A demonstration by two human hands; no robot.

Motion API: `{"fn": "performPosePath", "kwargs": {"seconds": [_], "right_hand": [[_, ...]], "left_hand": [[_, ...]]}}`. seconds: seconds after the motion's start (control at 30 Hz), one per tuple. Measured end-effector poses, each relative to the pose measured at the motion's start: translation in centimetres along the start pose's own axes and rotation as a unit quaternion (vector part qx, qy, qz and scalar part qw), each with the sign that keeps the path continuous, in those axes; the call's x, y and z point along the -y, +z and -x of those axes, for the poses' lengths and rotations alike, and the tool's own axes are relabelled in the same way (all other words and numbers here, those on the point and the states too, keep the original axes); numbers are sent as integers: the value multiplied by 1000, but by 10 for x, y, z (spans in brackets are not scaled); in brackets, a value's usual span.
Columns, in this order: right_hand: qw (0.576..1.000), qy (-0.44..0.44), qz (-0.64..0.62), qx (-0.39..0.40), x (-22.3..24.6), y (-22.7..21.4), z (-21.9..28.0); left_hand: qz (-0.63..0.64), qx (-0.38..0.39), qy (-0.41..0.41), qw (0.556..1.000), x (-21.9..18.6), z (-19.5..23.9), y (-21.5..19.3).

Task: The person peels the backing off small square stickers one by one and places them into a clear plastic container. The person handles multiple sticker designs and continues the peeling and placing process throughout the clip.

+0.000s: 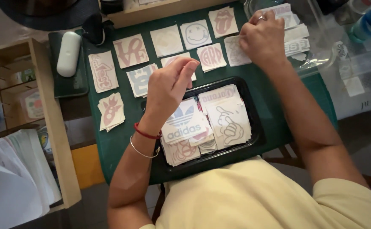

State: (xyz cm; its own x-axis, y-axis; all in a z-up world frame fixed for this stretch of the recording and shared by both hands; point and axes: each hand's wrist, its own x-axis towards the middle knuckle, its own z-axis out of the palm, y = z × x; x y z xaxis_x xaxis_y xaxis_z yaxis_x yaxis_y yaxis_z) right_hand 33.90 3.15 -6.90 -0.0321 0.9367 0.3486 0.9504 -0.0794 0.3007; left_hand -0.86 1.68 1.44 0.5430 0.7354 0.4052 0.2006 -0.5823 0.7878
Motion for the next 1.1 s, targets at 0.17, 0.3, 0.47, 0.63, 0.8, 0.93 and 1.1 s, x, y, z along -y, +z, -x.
{"fn": "performPosePath", "kwargs": {"seconds": [0.17, 0.3, 0.47, 0.63, 0.8, 0.93, 1.1], "right_hand": [[999, 17, 33, 35, 9, -6, -3], [996, 50, 62, 39, -5, -15, 2], [994, 93, -3, 62, -21, -55, 33], [996, 56, 40, 59, -31, -37, 54], [996, 53, 46, 47, -27, -33, 55], [996, 41, 73, 21, -31, -27, 56], [994, 58, 60, 70, -29, -25, 50]], "left_hand": [[-17, -8, 6, 1000, 1, 1, -1], [-36, -23, 13, 999, 2, 0, -2], [-36, -41, 10, 998, 2, 0, -3], [-40, -37, 4, 998, -1, -1, -4], [-44, -32, 2, 999, -1, -1, -4], [-42, -31, -1, 999, 0, -1, -3], [-40, -30, -1, 999, 1, 0, -2]]}}
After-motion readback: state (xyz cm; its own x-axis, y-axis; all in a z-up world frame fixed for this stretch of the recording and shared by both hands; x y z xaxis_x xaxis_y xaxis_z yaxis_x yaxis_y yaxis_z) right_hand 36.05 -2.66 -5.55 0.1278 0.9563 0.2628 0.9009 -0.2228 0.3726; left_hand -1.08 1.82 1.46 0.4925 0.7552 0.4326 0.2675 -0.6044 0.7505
